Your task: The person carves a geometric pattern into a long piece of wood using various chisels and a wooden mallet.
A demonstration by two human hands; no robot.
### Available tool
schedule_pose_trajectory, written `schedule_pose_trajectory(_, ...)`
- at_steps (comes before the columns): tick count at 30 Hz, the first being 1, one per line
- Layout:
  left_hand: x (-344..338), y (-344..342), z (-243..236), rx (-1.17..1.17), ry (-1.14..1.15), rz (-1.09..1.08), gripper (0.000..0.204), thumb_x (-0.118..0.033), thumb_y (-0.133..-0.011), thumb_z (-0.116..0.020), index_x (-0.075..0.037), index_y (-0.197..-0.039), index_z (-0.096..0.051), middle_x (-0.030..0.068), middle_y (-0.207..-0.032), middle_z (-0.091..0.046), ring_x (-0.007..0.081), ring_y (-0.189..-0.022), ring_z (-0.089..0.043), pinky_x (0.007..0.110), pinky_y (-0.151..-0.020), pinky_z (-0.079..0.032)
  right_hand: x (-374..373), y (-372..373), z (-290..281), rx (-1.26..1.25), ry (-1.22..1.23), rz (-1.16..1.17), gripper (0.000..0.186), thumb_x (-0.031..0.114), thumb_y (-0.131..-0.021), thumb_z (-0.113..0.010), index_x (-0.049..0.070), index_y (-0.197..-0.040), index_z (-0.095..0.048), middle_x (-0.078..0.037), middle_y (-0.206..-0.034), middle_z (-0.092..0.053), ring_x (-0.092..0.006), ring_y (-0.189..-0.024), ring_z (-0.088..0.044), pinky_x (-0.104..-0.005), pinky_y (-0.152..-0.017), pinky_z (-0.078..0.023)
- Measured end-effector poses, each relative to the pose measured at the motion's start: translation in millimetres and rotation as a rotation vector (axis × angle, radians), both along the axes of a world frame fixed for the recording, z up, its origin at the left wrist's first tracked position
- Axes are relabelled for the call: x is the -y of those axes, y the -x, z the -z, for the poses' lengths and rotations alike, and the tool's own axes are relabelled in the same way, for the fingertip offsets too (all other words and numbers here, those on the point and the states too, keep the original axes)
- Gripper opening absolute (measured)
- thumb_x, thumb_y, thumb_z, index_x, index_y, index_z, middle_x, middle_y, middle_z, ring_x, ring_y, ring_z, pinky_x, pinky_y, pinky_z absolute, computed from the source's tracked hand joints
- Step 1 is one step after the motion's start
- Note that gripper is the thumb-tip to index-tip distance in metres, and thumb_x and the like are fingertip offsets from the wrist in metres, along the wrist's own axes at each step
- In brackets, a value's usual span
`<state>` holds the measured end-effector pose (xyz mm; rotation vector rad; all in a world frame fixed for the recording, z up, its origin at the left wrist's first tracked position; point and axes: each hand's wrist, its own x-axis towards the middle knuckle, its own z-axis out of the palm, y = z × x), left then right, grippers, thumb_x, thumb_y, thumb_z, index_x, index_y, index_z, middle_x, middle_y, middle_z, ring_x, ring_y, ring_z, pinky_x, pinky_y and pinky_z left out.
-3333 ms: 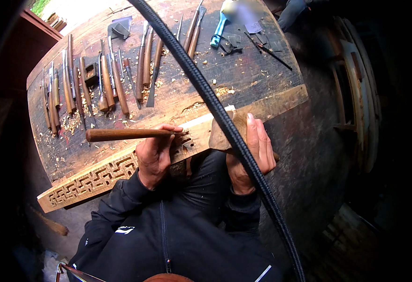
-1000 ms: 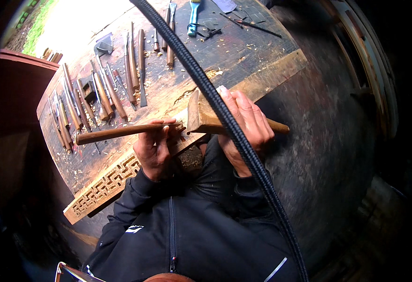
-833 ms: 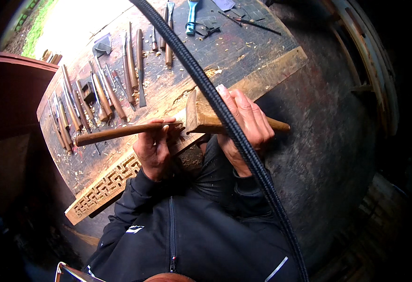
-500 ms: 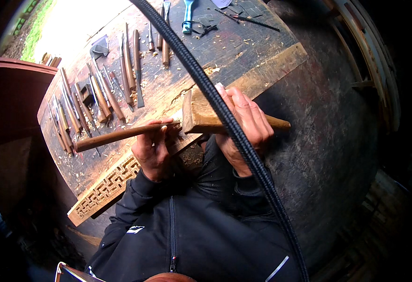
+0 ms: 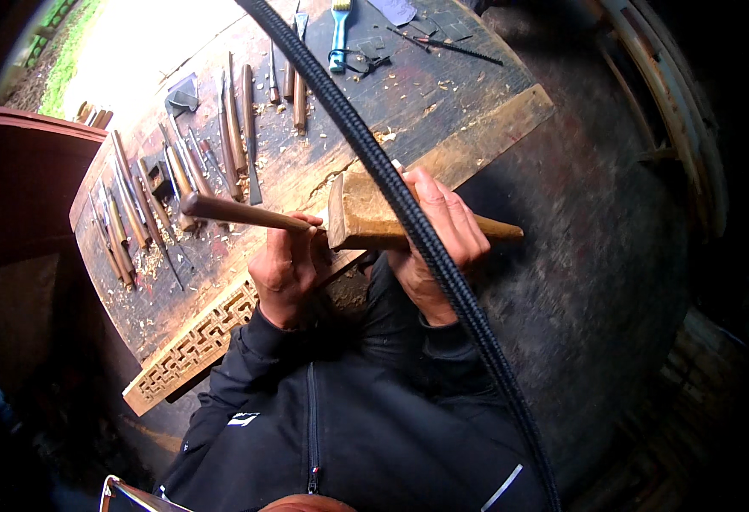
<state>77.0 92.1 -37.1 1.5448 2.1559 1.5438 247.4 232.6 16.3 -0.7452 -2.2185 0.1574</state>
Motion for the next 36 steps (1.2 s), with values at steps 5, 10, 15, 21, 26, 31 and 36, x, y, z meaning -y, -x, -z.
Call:
schedule_pose_trajectory(5,6.6,-3.2,-5.4,-0.335,0.102,-0.004,0.025,0.004,-0.092,-0.072,-0.004,-0.116,-0.073,0.0131,-0.081,-0.064,0.0294,-0.065,-0.065,0.043,-0.057,-0.051,2.7,-0.6,-7.7,0.025,0.006,-0.036,0.05,0.032,-0.095,-0.082,0.006,-0.138,-0.077,-0.019,-0.12,-0.078,-0.0409,-0.108,-0.077,-0.0469,-0.097,-0.061)
schedule_pose_trajectory(10,-13.6,-12.7,-10.6,-0.351,0.099,0.012,0.023,0.001,-0.093,-0.07,-0.004,-0.116,-0.072,0.0133,-0.075,-0.064,0.0289,-0.063,-0.068,0.043,-0.055,-0.054,7.2,-11.4,-16.1,0.08,0.017,0.021,0.057,0.001,-0.081,-0.075,0.007,-0.137,-0.076,-0.019,-0.126,-0.076,-0.037,-0.114,-0.076,-0.045,-0.099,-0.06)
schedule_pose_trajectory(15,-11.0,-2.3,-0.8,-0.326,0.051,0.057,0.087,0.002,-0.086,-0.067,-0.002,-0.17,-0.044,0.0128,-0.087,-0.064,0.0287,-0.065,-0.066,0.042,-0.058,-0.053,8.8,-3.7,-18.5,0.058,0.011,-0.004,0.06,0.009,-0.08,-0.082,0.009,-0.14,-0.075,-0.017,-0.124,-0.077,-0.0382,-0.108,-0.076,-0.0453,-0.094,-0.061)
schedule_pose_trajectory(21,8.8,5.2,3.6,-0.303,0.027,0.03,0.023,0.002,-0.092,-0.068,-0.001,-0.115,-0.067,0.0134,-0.076,-0.063,0.0305,-0.068,-0.068,0.043,-0.056,-0.054,10.4,-2.6,-15.3,0.049,-0.02,-0.016,0.062,0.012,-0.079,-0.085,0.009,-0.14,-0.074,-0.017,-0.124,-0.077,-0.0402,-0.105,-0.077,-0.0456,-0.092,-0.062)
schedule_pose_trajectory(26,20.3,-0.1,-3.1,-0.276,-0.007,-0.036,0.017,0.0,-0.095,-0.073,-0.001,-0.11,-0.066,0.0135,-0.073,-0.062,0.0321,-0.063,-0.067,0.044,-0.055,-0.052,7.6,-7.7,-17.2,0.06,-0.013,0.005,0.063,0.008,-0.077,-0.085,0.009,-0.139,-0.074,-0.018,-0.123,-0.077,-0.0402,-0.106,-0.077,-0.046,-0.093,-0.062)
schedule_pose_trajectory(31,36.6,6.2,13.6,-0.09,-0.12,-0.138,0.019,-0.004,-0.099,-0.078,-0.004,-0.115,-0.067,0.0134,-0.074,-0.069,0.0321,-0.062,-0.071,0.042,-0.055,-0.053,12.7,4.0,-21.0,0.041,-0.007,-0.013,0.059,0.004,-0.081,-0.079,0.009,-0.139,-0.076,-0.019,-0.122,-0.077,-0.0387,-0.107,-0.077,-0.0456,-0.094,-0.061)
schedule_pose_trajectory(36,40.5,7.9,15.9,0.31,-0.122,-0.175,0.025,0.003,-0.1,-0.078,0.002,-0.121,-0.065,0.0153,-0.089,-0.078,0.0202,-0.078,-0.078,0.032,-0.068,-0.057,10.1,0.7,-11.9,0.057,0.074,-0.013,0.06,0.001,-0.082,-0.078,0.008,-0.142,-0.075,-0.021,-0.128,-0.077,-0.0403,-0.111,-0.075,-0.0476,-0.1,-0.06)
